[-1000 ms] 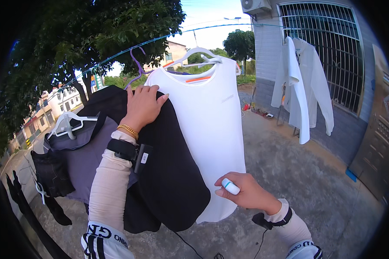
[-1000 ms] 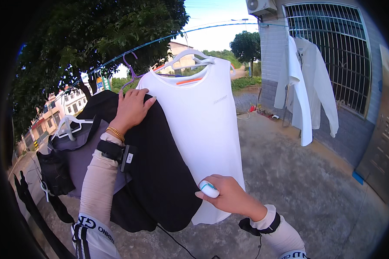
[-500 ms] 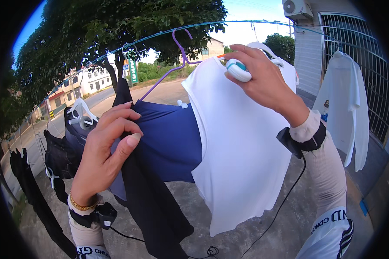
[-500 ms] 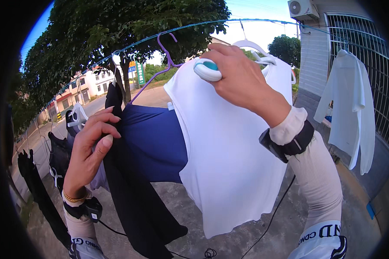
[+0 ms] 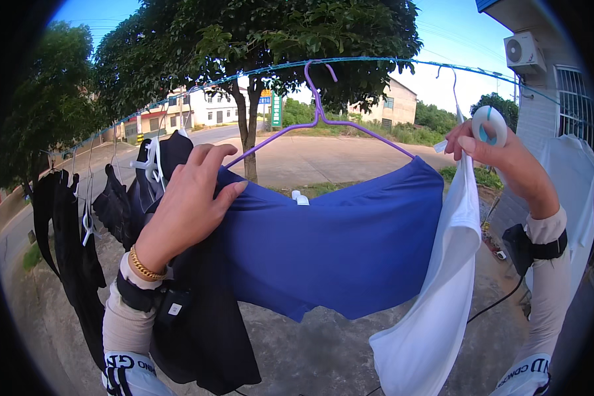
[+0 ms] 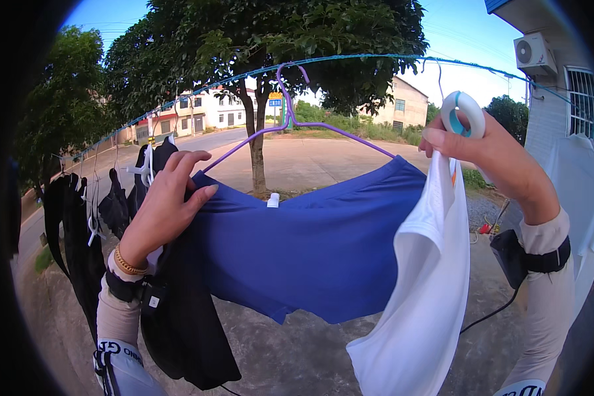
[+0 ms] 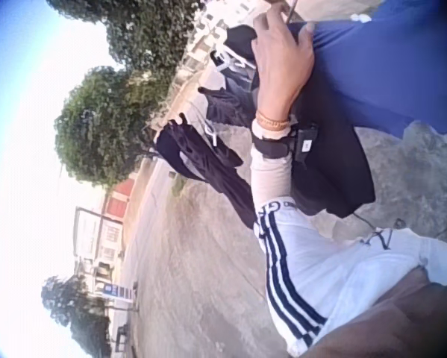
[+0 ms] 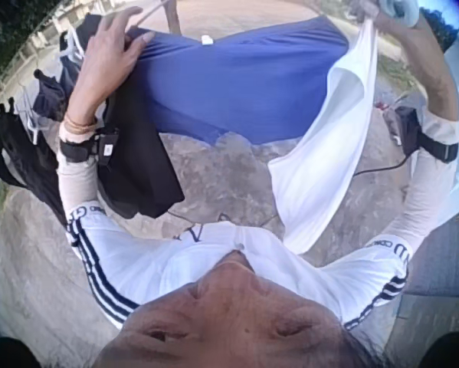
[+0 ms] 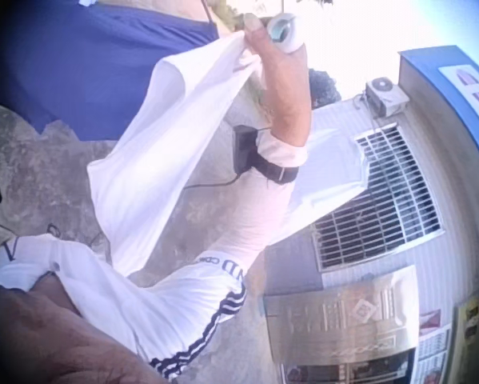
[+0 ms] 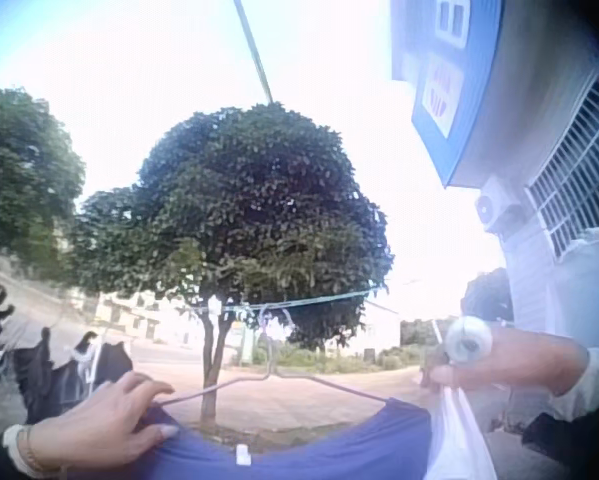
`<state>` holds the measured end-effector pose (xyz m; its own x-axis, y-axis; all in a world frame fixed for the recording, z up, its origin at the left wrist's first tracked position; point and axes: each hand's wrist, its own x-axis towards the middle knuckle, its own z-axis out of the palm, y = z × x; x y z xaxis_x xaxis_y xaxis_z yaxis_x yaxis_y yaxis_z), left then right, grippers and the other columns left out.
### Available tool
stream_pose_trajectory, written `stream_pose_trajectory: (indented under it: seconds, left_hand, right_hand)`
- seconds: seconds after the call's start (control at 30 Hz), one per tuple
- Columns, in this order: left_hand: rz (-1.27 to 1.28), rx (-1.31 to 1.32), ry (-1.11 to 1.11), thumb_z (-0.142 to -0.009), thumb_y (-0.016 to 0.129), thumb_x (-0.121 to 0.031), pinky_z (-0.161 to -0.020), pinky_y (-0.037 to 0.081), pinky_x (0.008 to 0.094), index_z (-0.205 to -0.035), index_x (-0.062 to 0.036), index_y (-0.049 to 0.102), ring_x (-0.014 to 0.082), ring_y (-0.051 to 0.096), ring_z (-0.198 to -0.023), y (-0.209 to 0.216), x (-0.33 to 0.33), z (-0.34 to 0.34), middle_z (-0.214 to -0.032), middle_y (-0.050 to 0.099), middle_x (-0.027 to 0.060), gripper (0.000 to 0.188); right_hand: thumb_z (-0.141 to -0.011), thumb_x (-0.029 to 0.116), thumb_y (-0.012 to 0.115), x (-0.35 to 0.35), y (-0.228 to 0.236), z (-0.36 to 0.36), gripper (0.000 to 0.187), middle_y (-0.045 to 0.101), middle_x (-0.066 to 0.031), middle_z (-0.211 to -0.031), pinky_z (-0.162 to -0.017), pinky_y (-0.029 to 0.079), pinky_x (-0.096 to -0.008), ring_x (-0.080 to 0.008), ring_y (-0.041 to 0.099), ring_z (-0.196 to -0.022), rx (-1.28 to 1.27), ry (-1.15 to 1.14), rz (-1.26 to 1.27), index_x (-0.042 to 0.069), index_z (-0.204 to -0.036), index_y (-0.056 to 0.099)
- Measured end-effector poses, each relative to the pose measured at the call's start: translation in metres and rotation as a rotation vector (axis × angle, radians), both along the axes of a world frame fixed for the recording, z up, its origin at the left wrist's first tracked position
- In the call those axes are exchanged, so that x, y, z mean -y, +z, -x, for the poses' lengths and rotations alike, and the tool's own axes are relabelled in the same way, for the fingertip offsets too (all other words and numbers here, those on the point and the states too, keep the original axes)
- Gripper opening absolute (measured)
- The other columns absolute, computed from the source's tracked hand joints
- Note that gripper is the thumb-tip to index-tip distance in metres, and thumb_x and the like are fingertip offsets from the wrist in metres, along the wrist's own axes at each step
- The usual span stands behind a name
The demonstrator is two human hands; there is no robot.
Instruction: The person hangs underwear, shorts, a bra, trousers, and shirts onto hangers and then clips them to a laundry line outside.
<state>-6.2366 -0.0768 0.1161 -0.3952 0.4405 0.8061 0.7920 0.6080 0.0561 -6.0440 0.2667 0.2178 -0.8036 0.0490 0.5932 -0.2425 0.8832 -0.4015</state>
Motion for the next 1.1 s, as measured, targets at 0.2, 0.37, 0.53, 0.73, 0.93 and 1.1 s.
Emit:
stream_pose_trajectory:
  seconds: [0.2, 0.37, 0.53, 0.73, 0.93, 1.1]
  left_hand:
    - [0.151, -0.064, 0.232, -0.086, 0.059, -0.022, -0.073, 0.046, 0.0471, -0.098, -0.0005, 0.065, 0.0386, 0.057, -0.082, 0.019, -0.056, 0.015, -0.073, 0.064, 0.0182, 0.025]
    - [0.216, 0.079, -0.035, -0.081, 0.061, -0.014, -0.071, 0.048, 0.0450, -0.094, 0.0006, 0.062, 0.0377, 0.062, -0.079, 0.026, -0.080, -0.001, -0.080, 0.065, 0.0200, 0.020]
    - [0.169, 0.232, -0.309, -0.086, 0.065, -0.037, -0.067, 0.047, 0.0387, -0.109, 0.0082, 0.051, 0.0335, 0.062, -0.074, 0.034, -0.092, -0.056, -0.078, 0.063, 0.0209, 0.053]
    - [-0.168, 0.632, -0.569, -0.091, 0.056, -0.048, -0.084, 0.046, 0.0359, -0.135, 0.0090, 0.035, 0.0268, 0.058, -0.102, 0.010, -0.102, -0.094, -0.110, 0.059, 0.0251, 0.075]
    - [-0.217, 1.057, -1.124, -0.097, 0.039, -0.052, -0.101, 0.035, 0.0287, -0.144, -0.0003, 0.027, 0.0156, 0.047, -0.117, 0.003, -0.099, -0.092, -0.137, 0.043, 0.0148, 0.071]
    - [-0.229, 0.465, -0.523, -0.096, 0.049, -0.041, -0.080, 0.046, 0.0259, -0.125, -0.0009, 0.056, 0.0135, 0.060, -0.092, 0.058, -0.032, -0.038, -0.102, 0.065, 0.0059, 0.049]
  right_hand:
    - [-0.080, 0.034, 0.069, -0.037, -0.005, -0.029, 0.028, 0.063, -0.0096, -0.106, -0.090, 0.043, -0.0372, -0.0189, 0.056, -0.101, -0.064, -0.043, 0.070, 0.007, -0.086, 0.062]
    - [-0.077, 0.010, 0.066, -0.064, -0.010, -0.027, 0.022, 0.062, -0.0102, -0.110, -0.087, 0.044, -0.0324, -0.0180, 0.056, -0.097, -0.032, -0.029, 0.036, 0.002, -0.097, 0.060]
    - [-0.073, 0.001, 0.063, -0.059, -0.014, -0.022, 0.024, 0.064, -0.0144, -0.111, -0.084, 0.046, -0.0334, -0.0196, 0.062, -0.093, 0.009, -0.088, 0.015, -0.002, -0.097, 0.065]
    - [-0.072, 0.000, 0.065, -0.057, -0.036, -0.008, 0.031, 0.063, -0.0163, -0.105, -0.083, 0.047, -0.0377, -0.0332, 0.061, -0.093, -0.309, -0.228, -0.552, 0.000, -0.103, 0.061]
    - [-0.070, 0.006, 0.069, 0.064, -0.065, -0.005, 0.038, 0.060, -0.0165, -0.105, -0.081, 0.047, -0.0426, -0.0356, 0.057, -0.097, -0.397, 0.362, -0.507, 0.003, -0.107, 0.061]
    - [-0.069, 0.012, 0.072, 0.072, -0.060, 0.000, 0.036, 0.062, -0.0138, -0.097, -0.078, 0.048, -0.0401, -0.0336, 0.060, -0.091, -0.236, 0.292, -0.696, 0.004, -0.103, 0.063]
